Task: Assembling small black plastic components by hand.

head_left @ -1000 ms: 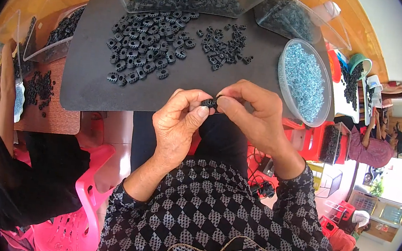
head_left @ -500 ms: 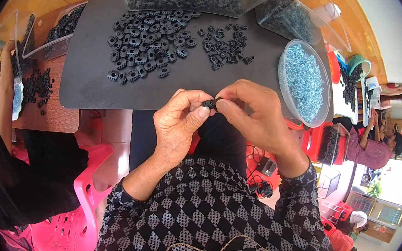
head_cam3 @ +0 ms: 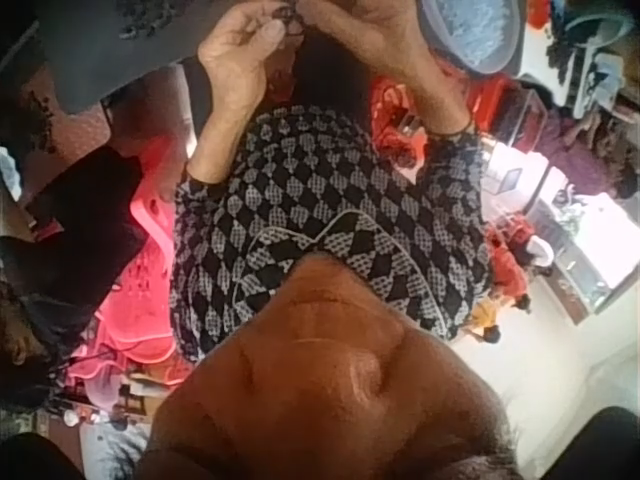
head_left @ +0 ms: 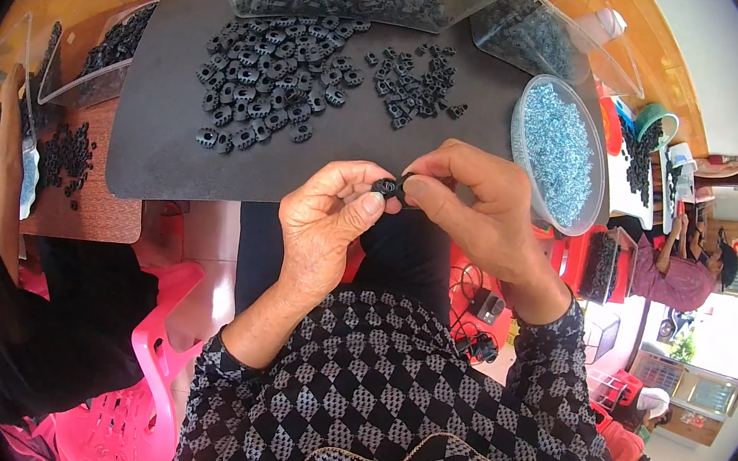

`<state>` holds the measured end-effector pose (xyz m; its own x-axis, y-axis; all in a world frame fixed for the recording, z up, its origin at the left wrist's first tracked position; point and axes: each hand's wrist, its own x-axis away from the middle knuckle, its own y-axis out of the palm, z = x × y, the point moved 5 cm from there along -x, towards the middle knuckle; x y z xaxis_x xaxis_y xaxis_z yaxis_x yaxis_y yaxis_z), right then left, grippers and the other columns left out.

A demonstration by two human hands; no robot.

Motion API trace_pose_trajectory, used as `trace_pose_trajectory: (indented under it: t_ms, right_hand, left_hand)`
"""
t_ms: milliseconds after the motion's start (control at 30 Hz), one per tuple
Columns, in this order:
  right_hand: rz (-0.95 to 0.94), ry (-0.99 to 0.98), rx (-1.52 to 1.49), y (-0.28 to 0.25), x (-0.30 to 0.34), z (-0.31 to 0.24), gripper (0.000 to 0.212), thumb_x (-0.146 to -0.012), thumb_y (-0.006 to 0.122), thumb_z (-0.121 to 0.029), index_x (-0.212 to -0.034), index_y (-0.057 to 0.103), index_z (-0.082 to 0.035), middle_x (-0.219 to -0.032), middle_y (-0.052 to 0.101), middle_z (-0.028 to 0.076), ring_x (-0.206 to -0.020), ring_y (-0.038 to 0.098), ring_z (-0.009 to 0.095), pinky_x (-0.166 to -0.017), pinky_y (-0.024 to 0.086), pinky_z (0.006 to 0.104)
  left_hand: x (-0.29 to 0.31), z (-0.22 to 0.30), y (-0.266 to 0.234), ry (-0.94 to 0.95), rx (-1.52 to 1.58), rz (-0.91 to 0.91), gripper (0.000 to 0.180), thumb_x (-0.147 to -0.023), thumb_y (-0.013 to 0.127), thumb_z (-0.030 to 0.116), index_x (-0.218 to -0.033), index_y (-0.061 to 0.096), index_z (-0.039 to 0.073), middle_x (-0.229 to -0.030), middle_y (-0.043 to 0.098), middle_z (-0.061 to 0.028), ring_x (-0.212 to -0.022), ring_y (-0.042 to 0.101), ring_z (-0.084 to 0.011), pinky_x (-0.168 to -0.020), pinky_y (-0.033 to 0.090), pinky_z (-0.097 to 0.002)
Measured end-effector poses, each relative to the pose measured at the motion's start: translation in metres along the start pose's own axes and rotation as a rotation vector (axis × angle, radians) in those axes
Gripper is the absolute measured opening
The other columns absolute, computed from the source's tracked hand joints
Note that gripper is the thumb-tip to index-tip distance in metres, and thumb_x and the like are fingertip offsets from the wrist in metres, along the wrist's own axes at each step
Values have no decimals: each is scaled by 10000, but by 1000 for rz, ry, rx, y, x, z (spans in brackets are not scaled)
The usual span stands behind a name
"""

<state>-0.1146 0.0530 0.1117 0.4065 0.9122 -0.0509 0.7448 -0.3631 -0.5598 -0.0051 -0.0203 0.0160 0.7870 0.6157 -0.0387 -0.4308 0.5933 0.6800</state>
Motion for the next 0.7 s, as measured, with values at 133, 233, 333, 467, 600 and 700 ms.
trace_pose_trajectory:
  t_ms: [133,233,333,467,600,700]
  right_hand:
    - [-2,-67,37,2,0,1,95,-823,639,-60,-867,648,23,-761,625,53,-656,577,88,-558,421,220]
    - [-12,-111,66,4,-2,3,91,-821,641,-59,-862,643,23,-750,616,57,-643,572,100,-549,420,234]
    - [-21,-163,137,6,-3,1,88,-814,648,-58,-855,639,20,-730,600,63,-625,561,119,-537,418,251]
    - [-34,-224,231,7,-3,-3,95,-789,650,-75,-807,595,1,-692,598,107,-640,585,284,-570,452,369]
    - [-21,-358,347,13,-1,-3,99,-779,653,-63,-811,578,-6,-689,575,108,-633,570,295,-560,443,388]
    - [38,-429,379,14,3,-5,103,-773,653,-53,-816,570,-8,-695,560,112,-637,561,302,-559,439,400]
  left_hand:
    - [0,-1,1,-1,1,-11,221,-879,630,52,-1060,583,-66,-961,651,-98,-850,623,-138,-813,504,-257]
    - [1,-1,1,15,1,-6,230,-881,621,37,-1079,577,-71,-972,653,-107,-854,623,-141,-827,513,-265]
    - [2,0,1,57,-37,8,226,-883,609,19,-1086,584,-77,-981,631,-95,-872,621,-141,-836,523,-271]
    - [4,1,-1,136,-213,17,194,-876,603,-7,-1057,613,-77,-943,561,-58,-836,584,-119,-814,540,-265]
    - [5,2,0,193,-271,33,176,-863,610,-20,-1030,627,-72,-900,532,-45,-779,527,-99,-778,552,-257]
    - [5,4,1,185,-271,34,172,-861,616,-7,-1021,629,-69,-884,532,-47,-782,529,-100,-779,553,-255]
